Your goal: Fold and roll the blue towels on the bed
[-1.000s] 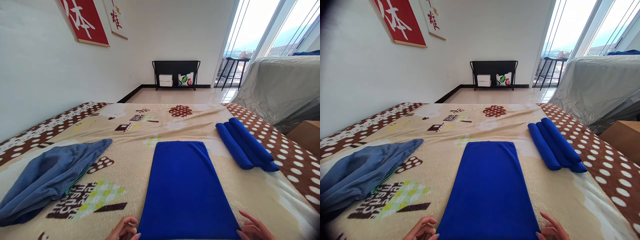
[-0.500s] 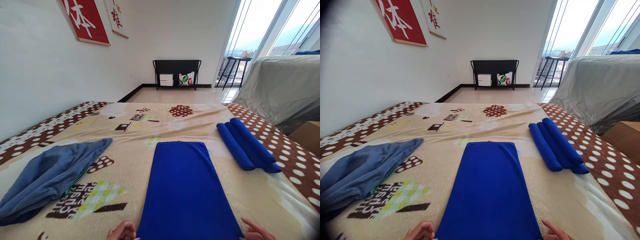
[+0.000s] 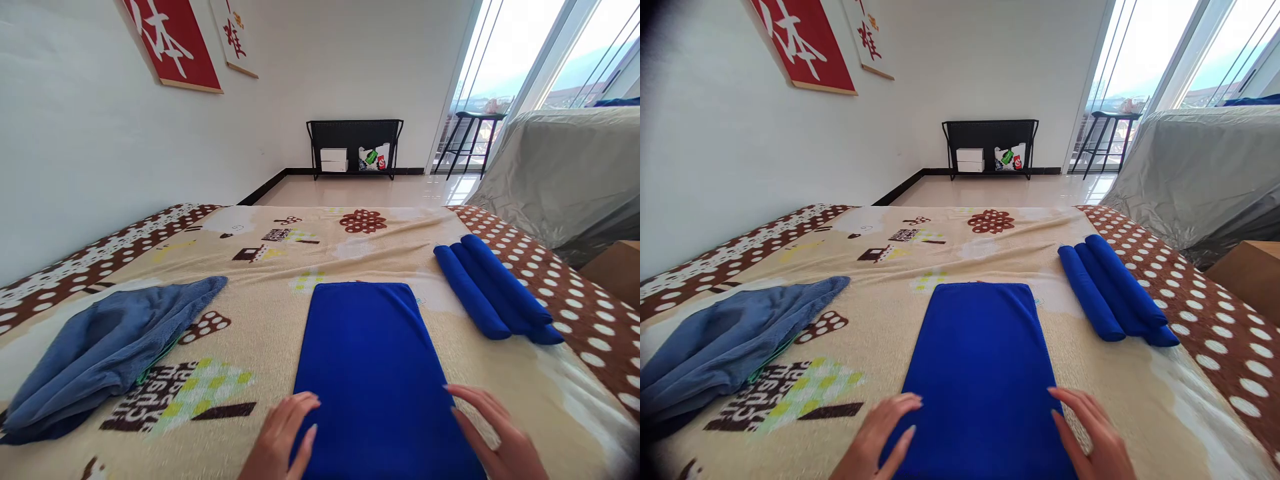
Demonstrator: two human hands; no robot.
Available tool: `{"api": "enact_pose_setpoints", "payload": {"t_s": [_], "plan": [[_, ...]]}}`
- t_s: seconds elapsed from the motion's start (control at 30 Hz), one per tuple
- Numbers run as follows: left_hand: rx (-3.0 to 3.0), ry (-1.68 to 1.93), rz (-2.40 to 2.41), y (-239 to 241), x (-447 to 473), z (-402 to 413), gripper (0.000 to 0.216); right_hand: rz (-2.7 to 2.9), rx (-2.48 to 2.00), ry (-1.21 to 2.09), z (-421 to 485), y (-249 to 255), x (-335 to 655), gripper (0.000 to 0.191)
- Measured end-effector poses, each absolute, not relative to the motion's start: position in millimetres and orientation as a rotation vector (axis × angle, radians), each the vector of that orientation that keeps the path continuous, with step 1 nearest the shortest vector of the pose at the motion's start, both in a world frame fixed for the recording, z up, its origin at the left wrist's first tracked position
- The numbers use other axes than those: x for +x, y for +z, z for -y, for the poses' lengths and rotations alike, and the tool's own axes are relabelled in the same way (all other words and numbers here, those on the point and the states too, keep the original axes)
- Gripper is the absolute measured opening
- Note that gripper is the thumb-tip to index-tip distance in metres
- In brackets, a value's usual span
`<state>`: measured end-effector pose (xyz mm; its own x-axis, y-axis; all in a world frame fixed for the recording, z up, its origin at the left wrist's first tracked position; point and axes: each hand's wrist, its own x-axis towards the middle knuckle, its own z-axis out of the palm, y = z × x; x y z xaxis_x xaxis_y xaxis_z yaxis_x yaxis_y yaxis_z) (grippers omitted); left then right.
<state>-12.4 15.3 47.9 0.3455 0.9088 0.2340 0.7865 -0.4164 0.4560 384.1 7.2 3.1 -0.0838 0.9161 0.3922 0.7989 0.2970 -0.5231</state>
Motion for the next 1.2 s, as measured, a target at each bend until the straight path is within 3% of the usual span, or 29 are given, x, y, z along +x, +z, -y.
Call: {"api": "enact_pose_setpoints", "payload": {"t_s": [0.1,0.23,0.4,0.87,1.2], "plan": [[2.604,0.386,-1.224,46.0,35.2,-59.0,0.056,2.250,-1.409,0.301,-60.5,11.4,332.2,0.049],[2.638,0.268,-1.362,26.2,62.8,-149.9,0.061,2.435,-1.372,0.306,-148.6,5.6,301.6,0.059],[2.491,0.347,-1.715,11.2,32.0,-240.9,0.055,2.316,-1.517,0.238,-230.7,-7.2,337.4,0.060],[2.278,0.620,-1.976,1.3,-6.8,-281.2,0.035,2.104,-1.672,0.189,-252.2,-33.4,372.6,0.056],[2.231,0.549,-2.090,0.4,-8.2,-301.7,0.033,2.063,-1.660,0.163,-251.0,-34.0,370.0,0.052]]}}
